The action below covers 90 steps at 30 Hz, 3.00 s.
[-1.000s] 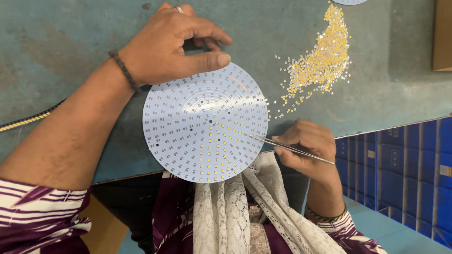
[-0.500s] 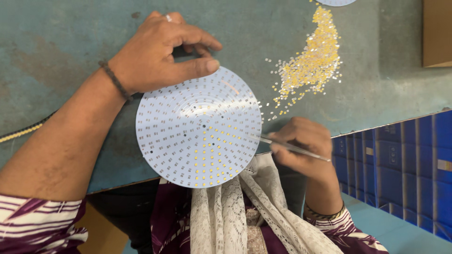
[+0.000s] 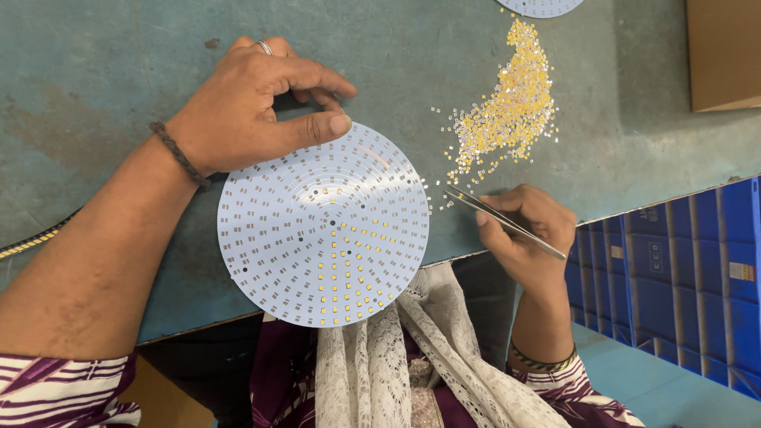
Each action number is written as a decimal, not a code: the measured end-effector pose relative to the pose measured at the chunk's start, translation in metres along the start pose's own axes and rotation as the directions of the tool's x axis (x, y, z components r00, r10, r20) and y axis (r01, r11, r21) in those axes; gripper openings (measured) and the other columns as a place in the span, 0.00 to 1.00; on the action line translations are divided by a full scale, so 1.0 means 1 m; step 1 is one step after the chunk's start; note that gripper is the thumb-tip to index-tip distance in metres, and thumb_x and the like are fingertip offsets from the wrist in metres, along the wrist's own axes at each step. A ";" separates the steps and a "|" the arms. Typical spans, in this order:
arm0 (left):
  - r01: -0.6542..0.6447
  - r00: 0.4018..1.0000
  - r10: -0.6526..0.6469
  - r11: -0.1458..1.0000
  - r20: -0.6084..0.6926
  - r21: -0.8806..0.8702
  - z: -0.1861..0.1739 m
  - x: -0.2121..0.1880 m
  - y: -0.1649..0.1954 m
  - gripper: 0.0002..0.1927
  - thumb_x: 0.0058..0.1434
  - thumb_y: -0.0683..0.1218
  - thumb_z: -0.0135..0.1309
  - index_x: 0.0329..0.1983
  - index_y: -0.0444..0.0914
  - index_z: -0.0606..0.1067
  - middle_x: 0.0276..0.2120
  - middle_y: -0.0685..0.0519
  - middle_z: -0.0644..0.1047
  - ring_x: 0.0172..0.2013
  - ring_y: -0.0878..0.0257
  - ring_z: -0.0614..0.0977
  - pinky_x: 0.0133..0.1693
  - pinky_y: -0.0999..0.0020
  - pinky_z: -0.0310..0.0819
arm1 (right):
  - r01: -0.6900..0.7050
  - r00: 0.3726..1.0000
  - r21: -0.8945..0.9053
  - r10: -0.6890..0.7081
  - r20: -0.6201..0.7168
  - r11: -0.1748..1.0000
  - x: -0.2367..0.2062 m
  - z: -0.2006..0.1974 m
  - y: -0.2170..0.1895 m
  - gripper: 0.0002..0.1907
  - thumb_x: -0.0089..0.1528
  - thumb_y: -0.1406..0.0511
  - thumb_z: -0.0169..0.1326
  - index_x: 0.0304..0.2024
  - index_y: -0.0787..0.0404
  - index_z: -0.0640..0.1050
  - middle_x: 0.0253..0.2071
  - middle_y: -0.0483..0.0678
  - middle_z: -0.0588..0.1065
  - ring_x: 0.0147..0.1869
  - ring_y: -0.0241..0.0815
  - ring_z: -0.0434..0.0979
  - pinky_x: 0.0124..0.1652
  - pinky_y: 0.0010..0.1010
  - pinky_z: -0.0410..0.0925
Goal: The person holds a round LED circuit board steady on the workbench with one hand and uses tweezers to pick small yellow LED components one at a time from a pile on the table, placing them onto the marked pads on the board. The person works across the board's pads and occasionally reaches back into the component pile for more parts.
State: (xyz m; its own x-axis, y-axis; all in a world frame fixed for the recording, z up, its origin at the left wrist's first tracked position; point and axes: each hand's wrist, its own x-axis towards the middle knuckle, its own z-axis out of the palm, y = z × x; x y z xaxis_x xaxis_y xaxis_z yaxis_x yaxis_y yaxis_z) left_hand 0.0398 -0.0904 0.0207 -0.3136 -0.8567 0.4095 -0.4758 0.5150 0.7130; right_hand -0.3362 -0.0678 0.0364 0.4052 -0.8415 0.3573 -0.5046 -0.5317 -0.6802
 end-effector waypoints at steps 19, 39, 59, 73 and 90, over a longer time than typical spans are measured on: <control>0.019 1.000 -0.020 1.000 -0.005 -0.016 -0.002 -0.003 0.003 0.25 0.62 0.62 0.64 0.50 0.37 0.83 0.36 0.46 0.83 0.42 0.57 0.84 0.46 0.62 0.80 | -0.077 0.989 0.005 0.077 -0.126 0.997 -0.006 0.006 0.001 0.07 0.62 0.73 0.63 0.34 0.70 0.77 0.31 0.48 0.77 0.32 0.29 0.73 0.34 0.20 0.65; 0.007 1.000 -0.007 1.000 -0.004 -0.024 -0.003 -0.001 0.003 0.23 0.64 0.60 0.63 0.50 0.38 0.83 0.37 0.49 0.84 0.41 0.59 0.84 0.46 0.65 0.79 | -0.010 0.999 -0.025 0.009 -0.046 1.000 -0.004 0.003 -0.002 0.06 0.61 0.73 0.64 0.34 0.69 0.78 0.34 0.50 0.79 0.33 0.32 0.76 0.35 0.21 0.66; -0.043 0.999 0.043 0.999 -0.006 -0.001 -0.003 -0.015 -0.002 0.25 0.68 0.63 0.62 0.53 0.39 0.83 0.38 0.52 0.85 0.39 0.62 0.82 0.44 0.65 0.75 | 0.262 0.919 0.159 -0.296 0.259 0.952 -0.007 0.025 -0.021 0.10 0.55 0.66 0.66 0.27 0.65 0.77 0.26 0.48 0.77 0.28 0.40 0.76 0.31 0.28 0.66; 0.000 1.000 0.000 0.999 -0.004 -0.041 -0.001 -0.008 0.000 0.26 0.64 0.62 0.63 0.51 0.37 0.83 0.37 0.47 0.83 0.42 0.58 0.84 0.46 0.64 0.80 | -0.018 1.000 0.024 0.018 -0.006 1.000 -0.016 -0.016 0.020 0.07 0.60 0.73 0.64 0.34 0.70 0.78 0.32 0.49 0.77 0.30 0.31 0.72 0.31 0.19 0.63; -0.005 1.000 0.005 1.000 0.014 -0.002 -0.002 -0.013 0.005 0.25 0.67 0.62 0.62 0.53 0.38 0.82 0.38 0.50 0.84 0.40 0.60 0.83 0.44 0.64 0.76 | 0.200 0.975 0.097 -0.208 0.077 0.975 -0.033 0.015 -0.013 0.10 0.57 0.69 0.64 0.27 0.66 0.74 0.27 0.49 0.76 0.29 0.38 0.75 0.29 0.25 0.65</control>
State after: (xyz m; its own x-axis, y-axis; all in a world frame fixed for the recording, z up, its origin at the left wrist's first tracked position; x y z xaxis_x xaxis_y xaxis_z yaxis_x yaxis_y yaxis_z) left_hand 0.0428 -0.0766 0.0204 -0.3279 -0.8536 0.4048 -0.4727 0.5192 0.7120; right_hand -0.3319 -0.0313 0.0240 0.5589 -0.7029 0.4400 -0.3374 -0.6775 -0.6536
